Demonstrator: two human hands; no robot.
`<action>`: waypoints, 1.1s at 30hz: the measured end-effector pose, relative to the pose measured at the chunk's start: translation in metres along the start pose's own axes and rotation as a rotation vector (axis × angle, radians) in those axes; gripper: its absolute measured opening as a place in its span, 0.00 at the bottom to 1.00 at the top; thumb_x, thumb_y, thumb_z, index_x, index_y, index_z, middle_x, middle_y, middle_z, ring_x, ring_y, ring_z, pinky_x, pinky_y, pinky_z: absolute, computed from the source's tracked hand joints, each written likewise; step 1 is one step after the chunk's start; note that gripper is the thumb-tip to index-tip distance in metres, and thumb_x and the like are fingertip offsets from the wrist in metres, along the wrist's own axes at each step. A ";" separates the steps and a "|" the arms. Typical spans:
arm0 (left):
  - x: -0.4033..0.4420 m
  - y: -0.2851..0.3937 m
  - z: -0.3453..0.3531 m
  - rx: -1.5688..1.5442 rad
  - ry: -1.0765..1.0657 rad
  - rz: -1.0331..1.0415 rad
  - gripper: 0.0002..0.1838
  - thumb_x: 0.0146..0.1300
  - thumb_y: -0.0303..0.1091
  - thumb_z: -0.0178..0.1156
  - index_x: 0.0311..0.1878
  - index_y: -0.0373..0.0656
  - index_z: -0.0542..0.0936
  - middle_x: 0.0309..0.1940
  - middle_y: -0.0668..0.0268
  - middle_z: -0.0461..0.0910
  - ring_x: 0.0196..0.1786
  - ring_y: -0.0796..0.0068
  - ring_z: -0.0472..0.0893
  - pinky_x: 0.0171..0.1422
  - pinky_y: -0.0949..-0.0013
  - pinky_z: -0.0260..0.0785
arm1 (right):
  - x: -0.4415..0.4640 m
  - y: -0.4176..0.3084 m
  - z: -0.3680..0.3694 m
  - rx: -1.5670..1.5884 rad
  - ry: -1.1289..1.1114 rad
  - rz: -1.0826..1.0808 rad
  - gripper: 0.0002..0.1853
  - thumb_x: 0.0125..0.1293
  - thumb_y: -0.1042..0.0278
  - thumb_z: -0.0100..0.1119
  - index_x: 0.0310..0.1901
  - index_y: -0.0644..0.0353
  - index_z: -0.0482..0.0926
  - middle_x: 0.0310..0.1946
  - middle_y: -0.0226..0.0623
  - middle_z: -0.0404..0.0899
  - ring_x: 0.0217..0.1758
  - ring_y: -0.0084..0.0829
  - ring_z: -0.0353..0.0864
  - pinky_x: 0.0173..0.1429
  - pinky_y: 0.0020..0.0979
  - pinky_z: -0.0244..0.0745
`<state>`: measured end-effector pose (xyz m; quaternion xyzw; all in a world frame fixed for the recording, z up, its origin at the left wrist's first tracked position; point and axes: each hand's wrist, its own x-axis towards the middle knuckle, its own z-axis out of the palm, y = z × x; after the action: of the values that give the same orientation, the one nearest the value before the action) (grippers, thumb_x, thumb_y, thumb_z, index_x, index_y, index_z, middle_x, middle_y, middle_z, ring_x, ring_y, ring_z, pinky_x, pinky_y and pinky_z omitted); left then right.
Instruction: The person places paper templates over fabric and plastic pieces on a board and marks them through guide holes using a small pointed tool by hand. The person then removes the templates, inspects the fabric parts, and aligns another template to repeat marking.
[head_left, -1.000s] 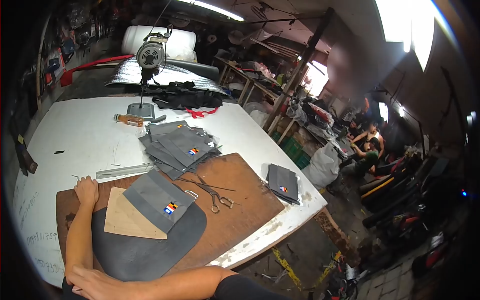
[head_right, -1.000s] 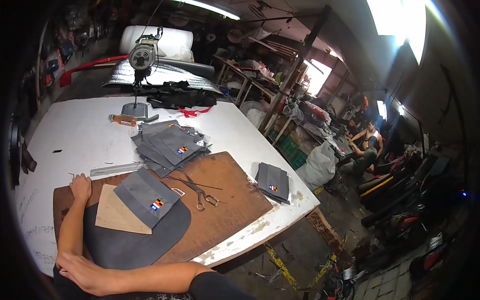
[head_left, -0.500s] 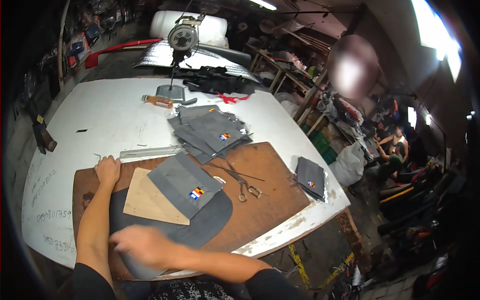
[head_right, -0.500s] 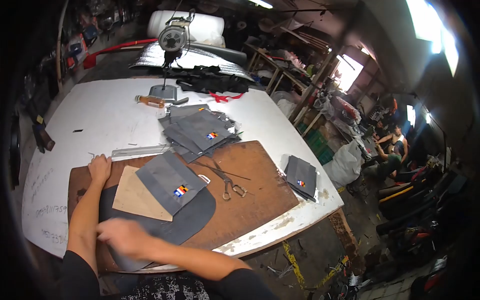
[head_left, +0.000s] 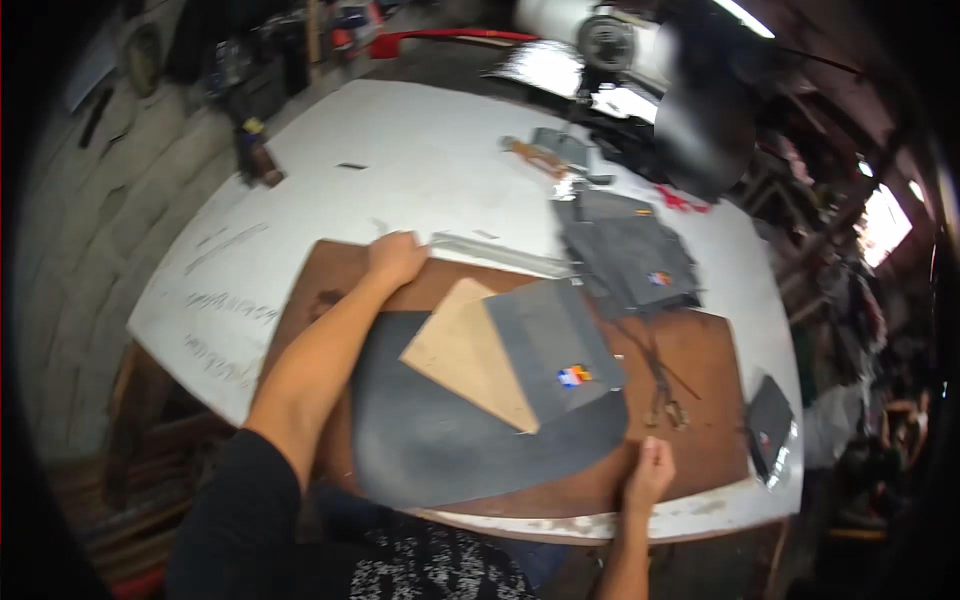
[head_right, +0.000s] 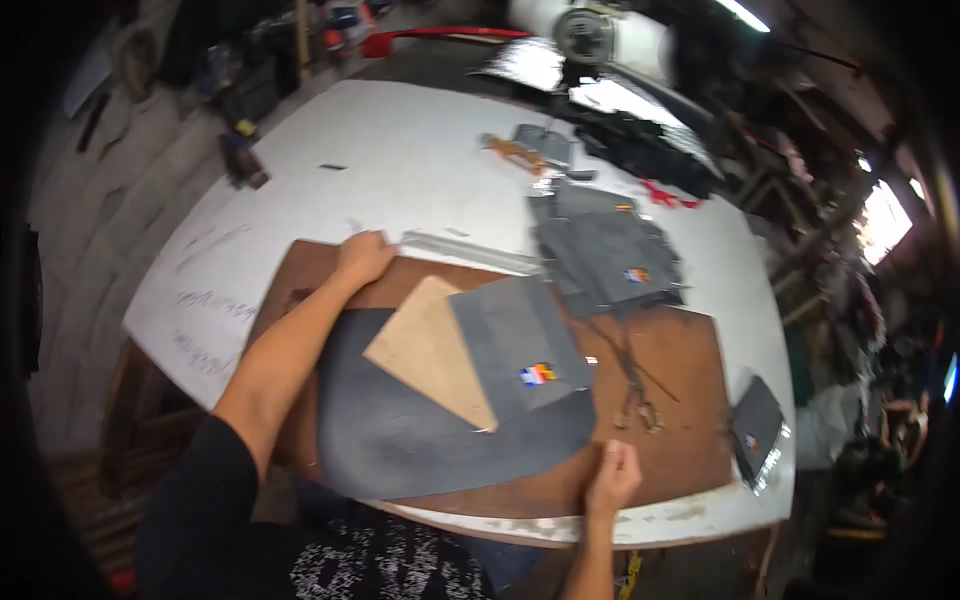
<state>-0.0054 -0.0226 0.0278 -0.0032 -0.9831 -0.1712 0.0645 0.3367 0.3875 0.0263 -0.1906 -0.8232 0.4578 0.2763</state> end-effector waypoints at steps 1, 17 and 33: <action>0.010 -0.013 0.010 -0.110 0.024 0.008 0.21 0.65 0.50 0.60 0.43 0.41 0.88 0.44 0.49 0.88 0.50 0.48 0.86 0.57 0.48 0.77 | 0.000 0.002 0.001 0.033 -0.007 -0.018 0.16 0.79 0.62 0.57 0.35 0.66 0.79 0.27 0.26 0.73 0.33 0.19 0.66 0.38 0.28 0.66; -0.226 -0.017 -0.271 -0.806 0.660 0.362 0.10 0.67 0.32 0.67 0.47 0.35 0.85 0.42 0.64 0.87 0.47 0.75 0.83 0.57 0.70 0.73 | 0.034 0.013 0.027 0.225 0.046 -0.219 0.12 0.74 0.66 0.63 0.36 0.66 0.78 0.27 0.25 0.72 0.32 0.18 0.66 0.37 0.24 0.64; -0.462 0.025 -0.400 0.016 1.541 1.275 0.18 0.73 0.41 0.59 0.55 0.36 0.79 0.50 0.50 0.84 0.52 0.58 0.85 0.71 0.44 0.70 | -0.034 -0.381 -0.052 0.994 0.059 -1.616 0.30 0.80 0.46 0.46 0.76 0.48 0.55 0.29 0.27 0.61 0.17 0.18 0.47 0.21 0.24 0.48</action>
<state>0.5040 -0.1267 0.3502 -0.4175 -0.4886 -0.0532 0.7643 0.3724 0.2087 0.3666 0.5649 -0.4094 0.4212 0.5795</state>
